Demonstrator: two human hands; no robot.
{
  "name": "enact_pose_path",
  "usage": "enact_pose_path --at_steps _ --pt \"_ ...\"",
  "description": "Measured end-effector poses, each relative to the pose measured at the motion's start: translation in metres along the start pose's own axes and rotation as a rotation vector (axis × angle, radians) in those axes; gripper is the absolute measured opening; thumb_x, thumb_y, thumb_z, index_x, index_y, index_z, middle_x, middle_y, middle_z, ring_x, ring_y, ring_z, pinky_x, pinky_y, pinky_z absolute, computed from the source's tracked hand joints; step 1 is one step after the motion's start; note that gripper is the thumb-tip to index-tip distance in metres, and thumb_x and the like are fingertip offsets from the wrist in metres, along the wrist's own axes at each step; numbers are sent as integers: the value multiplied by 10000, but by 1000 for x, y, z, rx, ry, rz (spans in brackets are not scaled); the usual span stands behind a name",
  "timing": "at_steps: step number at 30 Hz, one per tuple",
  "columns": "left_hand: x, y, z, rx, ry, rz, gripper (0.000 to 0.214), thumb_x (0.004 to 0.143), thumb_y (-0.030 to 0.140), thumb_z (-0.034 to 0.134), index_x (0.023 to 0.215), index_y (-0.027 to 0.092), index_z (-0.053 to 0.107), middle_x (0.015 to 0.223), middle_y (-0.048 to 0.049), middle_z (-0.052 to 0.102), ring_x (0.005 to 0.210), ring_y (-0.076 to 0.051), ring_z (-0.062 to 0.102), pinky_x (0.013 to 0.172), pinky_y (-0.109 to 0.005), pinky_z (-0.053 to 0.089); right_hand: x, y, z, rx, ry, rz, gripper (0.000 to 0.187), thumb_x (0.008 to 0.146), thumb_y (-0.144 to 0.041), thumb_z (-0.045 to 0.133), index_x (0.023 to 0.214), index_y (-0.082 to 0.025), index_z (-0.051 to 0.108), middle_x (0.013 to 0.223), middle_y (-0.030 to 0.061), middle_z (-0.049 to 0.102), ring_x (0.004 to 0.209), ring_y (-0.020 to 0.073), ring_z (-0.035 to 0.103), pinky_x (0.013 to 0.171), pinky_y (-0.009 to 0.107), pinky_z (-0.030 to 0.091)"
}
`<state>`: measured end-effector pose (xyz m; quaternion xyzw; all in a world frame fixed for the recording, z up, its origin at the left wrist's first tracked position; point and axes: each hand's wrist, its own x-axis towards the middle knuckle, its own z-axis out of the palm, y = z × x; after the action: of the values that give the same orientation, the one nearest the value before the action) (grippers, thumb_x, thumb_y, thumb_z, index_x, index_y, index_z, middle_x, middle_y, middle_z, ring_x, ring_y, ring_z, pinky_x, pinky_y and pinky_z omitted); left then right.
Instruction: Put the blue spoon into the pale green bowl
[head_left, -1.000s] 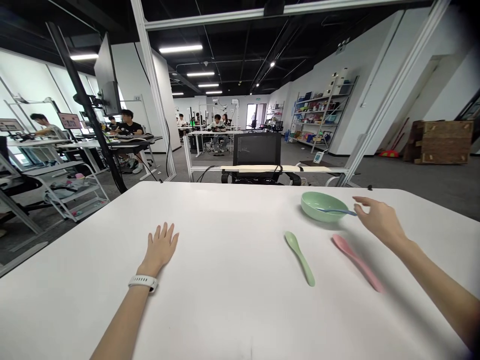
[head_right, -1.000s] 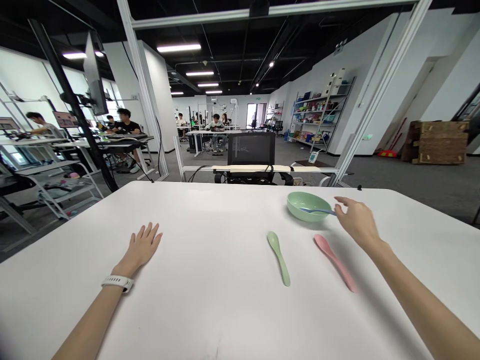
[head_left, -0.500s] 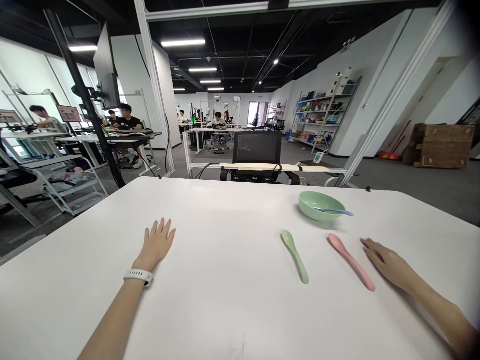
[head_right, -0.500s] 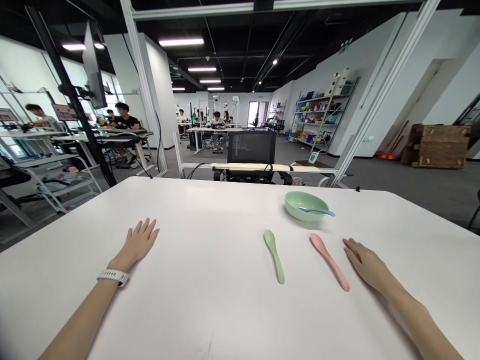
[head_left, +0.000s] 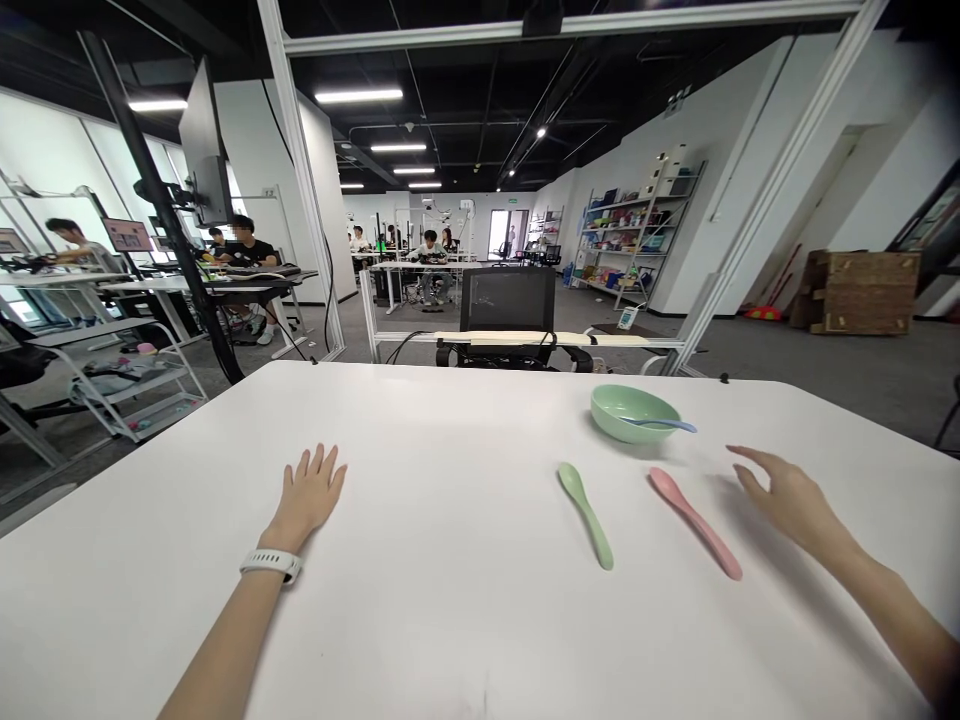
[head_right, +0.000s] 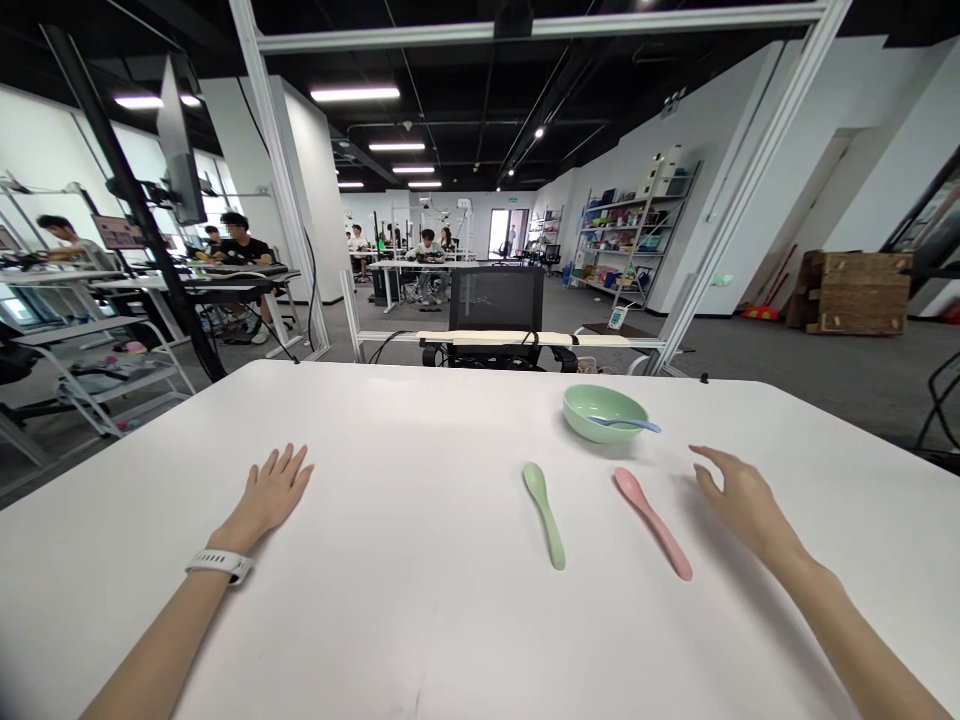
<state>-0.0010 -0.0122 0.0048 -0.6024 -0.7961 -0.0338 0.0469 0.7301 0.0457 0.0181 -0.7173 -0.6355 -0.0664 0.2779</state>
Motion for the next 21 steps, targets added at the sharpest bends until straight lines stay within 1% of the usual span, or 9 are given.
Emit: enact_pose_path --at_steps 2,4,6,8,11,14,17,19,21 --pt "1 -1 2 -2 21 5 709 1115 424 220 1743 157 411 1825 -190 365 1707 -391 339 1343 -680 342 22 -22 -15 -11 16 -29 557 1009 -433 366 1320 -171 747 1344 245 782 1234 386 750 1119 503 564" --pt "1 -1 1 1 7 4 706 1115 417 221 1743 155 408 1830 -184 355 1709 -390 333 1348 -677 336 47 -48 -27 -67 -34 -93 512 1014 -377 401 1291 -158 772 1311 234 792 1190 363 742 1097 477 551" --pt "2 -1 0 6 -19 -1 702 1117 414 227 1750 157 389 1840 -169 338 1716 -381 316 1360 -662 322 70 -76 -34 -141 -118 -150 452 1020 -316 440 1222 -152 809 1283 220 809 1201 357 720 1067 451 534" --pt "2 0 -1 7 -27 -14 698 1121 415 230 1758 169 373 1847 -154 327 1722 -369 303 1370 -643 311 90 -101 -35 -208 -253 -200 411 1047 -279 466 1170 -154 838 1288 211 817 1191 342 707 1017 425 505" --pt "1 1 -2 1 -25 -25 696 1125 417 220 1761 173 363 1851 -147 314 1726 -360 292 1379 -631 299 108 -130 -29 -265 -412 -181 291 1045 -240 588 1059 -153 865 1228 221 832 1160 316 695 972 402 428" --pt "1 1 -1 -6 -19 -18 693 1124 410 229 1757 165 371 1845 -159 317 1723 -370 298 1375 -654 297 116 -144 -19 -261 -452 -127 167 973 -175 724 874 -145 855 1020 201 839 995 267 700 920 389 376" --pt "1 1 -1 -9 -26 -17 693 1124 411 234 1757 161 367 1843 -165 315 1722 -374 298 1375 -661 295 115 -148 -10 -226 -458 -88 165 911 -103 777 760 -146 828 870 145 811 853 206 670 873 370 352" --pt "2 1 0 -9 -27 -18 691 1126 414 235 1756 166 369 1844 -162 315 1722 -371 299 1375 -658 297 112 -150 -6 -191 -431 -68 177 864 -47 793 715 -140 810 818 122 793 795 181 651 842 357 349" --pt "2 1 0 -10 -16 -20 685 1127 414 239 1753 174 378 1840 -162 325 1719 -369 307 1373 -659 301 110 -152 -5 -152 -374 -52 201 818 11 788 675 -131 789 769 108 772 726 163 630 800 344 355"
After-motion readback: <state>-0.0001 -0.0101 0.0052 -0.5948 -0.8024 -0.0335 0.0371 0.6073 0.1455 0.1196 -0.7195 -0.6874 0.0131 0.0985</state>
